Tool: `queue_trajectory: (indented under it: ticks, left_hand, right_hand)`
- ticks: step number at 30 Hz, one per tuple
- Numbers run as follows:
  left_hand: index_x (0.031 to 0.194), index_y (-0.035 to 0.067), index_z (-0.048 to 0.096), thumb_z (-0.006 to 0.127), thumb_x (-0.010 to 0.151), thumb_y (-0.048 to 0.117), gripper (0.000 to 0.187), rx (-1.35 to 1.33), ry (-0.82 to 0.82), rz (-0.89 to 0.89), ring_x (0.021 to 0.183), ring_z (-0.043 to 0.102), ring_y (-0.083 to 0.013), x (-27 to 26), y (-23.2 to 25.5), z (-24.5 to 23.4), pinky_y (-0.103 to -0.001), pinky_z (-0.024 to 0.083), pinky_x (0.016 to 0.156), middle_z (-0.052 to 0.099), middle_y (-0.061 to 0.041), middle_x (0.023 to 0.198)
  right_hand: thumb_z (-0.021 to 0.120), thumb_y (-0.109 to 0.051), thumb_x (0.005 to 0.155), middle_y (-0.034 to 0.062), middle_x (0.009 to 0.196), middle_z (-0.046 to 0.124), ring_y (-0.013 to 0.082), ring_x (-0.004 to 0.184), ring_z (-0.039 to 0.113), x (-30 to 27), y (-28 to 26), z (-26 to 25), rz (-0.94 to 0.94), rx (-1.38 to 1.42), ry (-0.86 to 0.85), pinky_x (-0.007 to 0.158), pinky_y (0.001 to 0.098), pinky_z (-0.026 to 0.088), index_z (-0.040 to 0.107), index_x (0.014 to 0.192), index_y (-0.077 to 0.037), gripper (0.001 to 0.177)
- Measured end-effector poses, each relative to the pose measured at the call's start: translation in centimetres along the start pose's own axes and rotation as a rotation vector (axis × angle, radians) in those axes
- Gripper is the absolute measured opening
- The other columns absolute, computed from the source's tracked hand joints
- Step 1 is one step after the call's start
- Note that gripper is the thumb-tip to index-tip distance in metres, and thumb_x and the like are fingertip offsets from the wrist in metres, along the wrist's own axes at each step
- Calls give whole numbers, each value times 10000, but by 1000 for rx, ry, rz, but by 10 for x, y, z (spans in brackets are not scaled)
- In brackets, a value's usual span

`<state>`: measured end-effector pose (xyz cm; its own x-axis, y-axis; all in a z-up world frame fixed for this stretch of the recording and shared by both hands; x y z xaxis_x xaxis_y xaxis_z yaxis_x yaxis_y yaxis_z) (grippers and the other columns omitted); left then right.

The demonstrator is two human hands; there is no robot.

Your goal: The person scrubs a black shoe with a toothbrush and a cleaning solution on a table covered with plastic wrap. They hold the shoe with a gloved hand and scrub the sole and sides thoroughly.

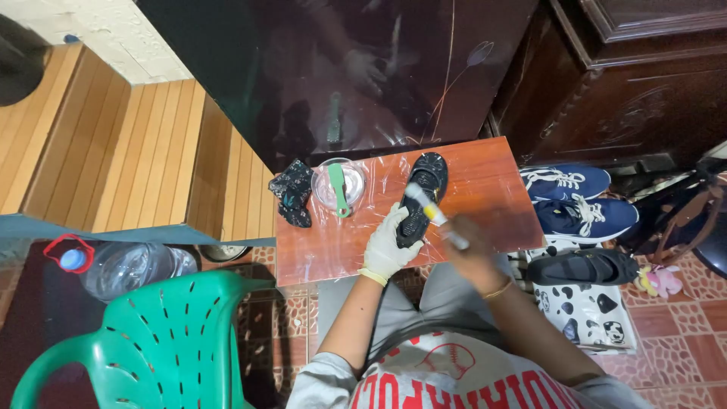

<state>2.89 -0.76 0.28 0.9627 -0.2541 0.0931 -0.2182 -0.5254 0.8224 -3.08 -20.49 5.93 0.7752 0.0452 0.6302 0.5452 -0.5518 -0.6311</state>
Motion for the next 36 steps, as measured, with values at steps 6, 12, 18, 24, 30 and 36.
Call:
queue_trajectory:
  ticks: [6, 12, 18, 24, 30, 36]
  left_hand:
    - [1356, 245, 574, 868, 640, 388, 787, 15, 6, 11, 1392, 500, -189, 3, -4, 4, -349, 437, 1181, 479, 6, 1571]
    - [1351, 261, 572, 872, 631, 368, 787, 15, 39, 43, 1360, 538, -227, 0, -10, 5, -384, 476, 1150, 507, -7, 1549]
    - [1325, 300, 578, 874, 619, 398, 772, 34, 60, 41, 1321, 569, -208, 2, -14, 8, -374, 497, 1128, 521, 25, 1535]
    - [1298, 279, 596, 894, 607, 381, 760, -14, 67, 66, 1335, 559, -212, 1, -12, 3, -355, 494, 1128, 531, 4, 1530]
    - [1262, 238, 627, 908, 596, 395, 740, -21, 94, 113, 1372, 531, -247, -1, -5, 2, -374, 483, 1145, 536, -45, 1525]
    - [1325, 313, 612, 911, 592, 430, 800, -25, 83, 145, 1370, 533, -238, 3, -19, 10, -380, 474, 1144, 535, -34, 1519]
  right_hand:
    - [582, -192, 1017, 127, 916, 692, 409, 899, 679, 54, 8, -50, 296, -110, -179, 806, 486, 525, 703, 1013, -130, 137]
    - [683, -226, 975, 185, 933, 759, 412, 946, 715, 62, 33, -20, 471, -172, -254, 826, 500, 563, 754, 1095, -127, 171]
    - [718, -172, 938, -59, 888, 736, 136, 843, 724, 30, 128, 56, 351, -239, 92, 753, 241, 564, 778, 1056, -289, 177]
    - [609, -134, 996, -24, 977, 783, 67, 794, 704, 49, 105, 56, 665, 133, 84, 715, 185, 544, 771, 1109, -224, 217]
    - [549, -148, 1003, 196, 1143, 749, 143, 858, 743, 48, 89, 42, 848, 693, 161, 681, 190, 552, 621, 1310, 24, 358]
    - [633, -110, 980, 196, 1061, 756, 228, 875, 724, 33, 46, 28, 744, 306, 84, 719, 329, 587, 730, 1237, -53, 280]
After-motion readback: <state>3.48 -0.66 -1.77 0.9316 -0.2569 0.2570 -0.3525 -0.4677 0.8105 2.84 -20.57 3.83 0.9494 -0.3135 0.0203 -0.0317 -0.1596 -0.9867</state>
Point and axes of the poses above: each hand's wrist, its own x-axis towards the middle knuckle, its own z-axis out of the palm, y = z × x, the point moved 3 cm from there along x, towards the middle knuckle
